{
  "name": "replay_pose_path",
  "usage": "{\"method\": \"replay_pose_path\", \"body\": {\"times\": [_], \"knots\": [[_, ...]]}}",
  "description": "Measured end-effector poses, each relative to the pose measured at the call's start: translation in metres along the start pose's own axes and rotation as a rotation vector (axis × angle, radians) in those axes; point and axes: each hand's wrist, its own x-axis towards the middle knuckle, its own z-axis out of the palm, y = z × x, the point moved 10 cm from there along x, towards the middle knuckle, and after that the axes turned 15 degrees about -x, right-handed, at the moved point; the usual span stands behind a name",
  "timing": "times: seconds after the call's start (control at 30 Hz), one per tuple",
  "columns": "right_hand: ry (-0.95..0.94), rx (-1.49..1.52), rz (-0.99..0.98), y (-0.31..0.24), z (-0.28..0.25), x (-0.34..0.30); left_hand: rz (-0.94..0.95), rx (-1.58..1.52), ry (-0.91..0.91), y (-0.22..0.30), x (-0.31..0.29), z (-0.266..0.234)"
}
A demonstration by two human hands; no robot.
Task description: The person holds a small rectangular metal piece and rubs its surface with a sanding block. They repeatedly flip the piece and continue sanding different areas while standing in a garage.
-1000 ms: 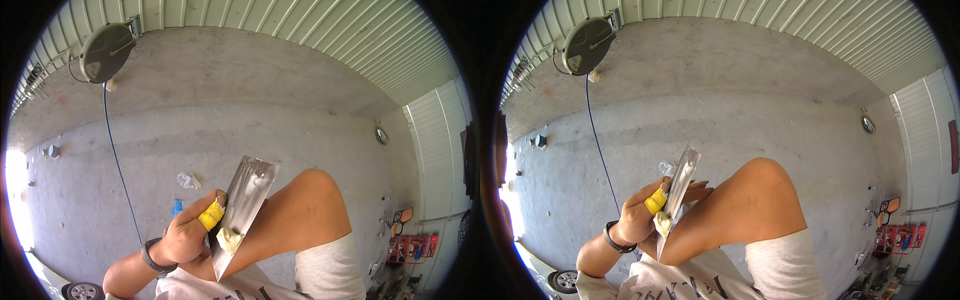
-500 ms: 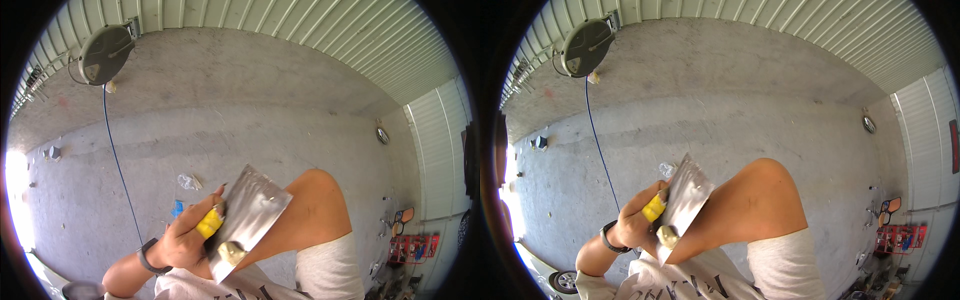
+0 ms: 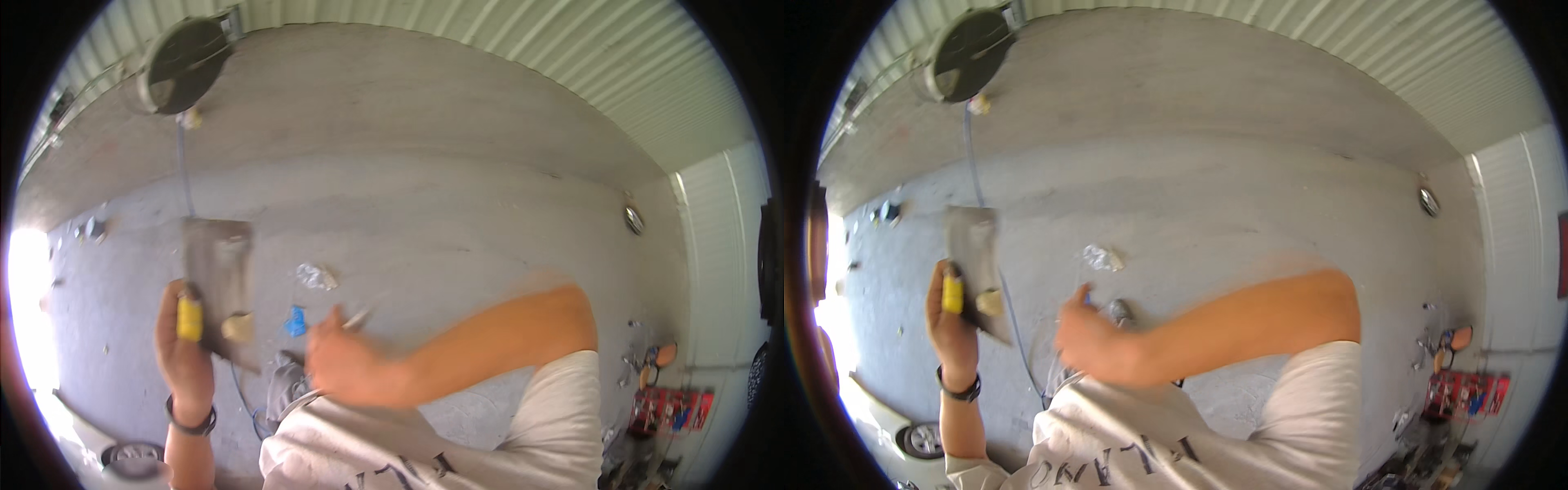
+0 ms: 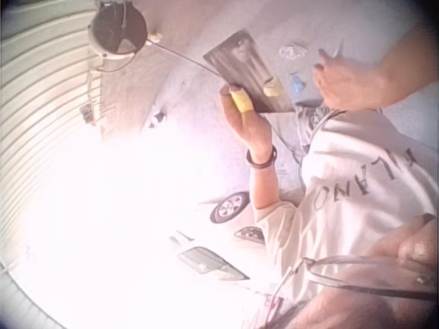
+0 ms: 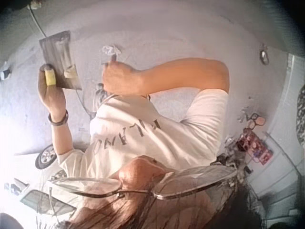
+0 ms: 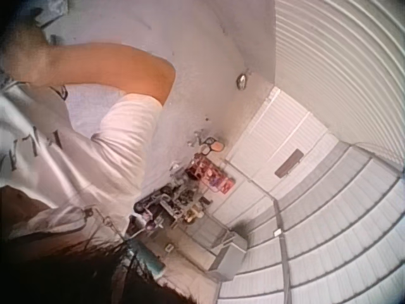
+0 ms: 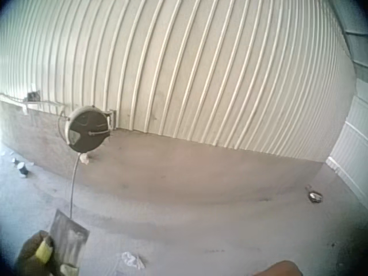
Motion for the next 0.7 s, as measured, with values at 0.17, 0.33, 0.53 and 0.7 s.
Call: {"method": "replay_pose_path", "body": {"times": [0.17,0.33,0.53,0.7], "knots": [[0.578,0.625,0.390,0.125,-0.029,-0.076,0.201,0.446,-0.369,0.005,-0.007,0.022],[0.797,0.602,0.528,0.152,-0.030,-0.086,0.415,0.507,-0.573,0.007,-0.013,0.062],[0.917,0.507,0.499,0.148,-0.024,-0.064,0.612,0.540,-0.674,-0.002,-0.018,0.088],[0.861,0.470,0.395,0.130,-0.013,-0.042,0.759,0.454,-0.578,0.010,-0.017,0.076]]}}
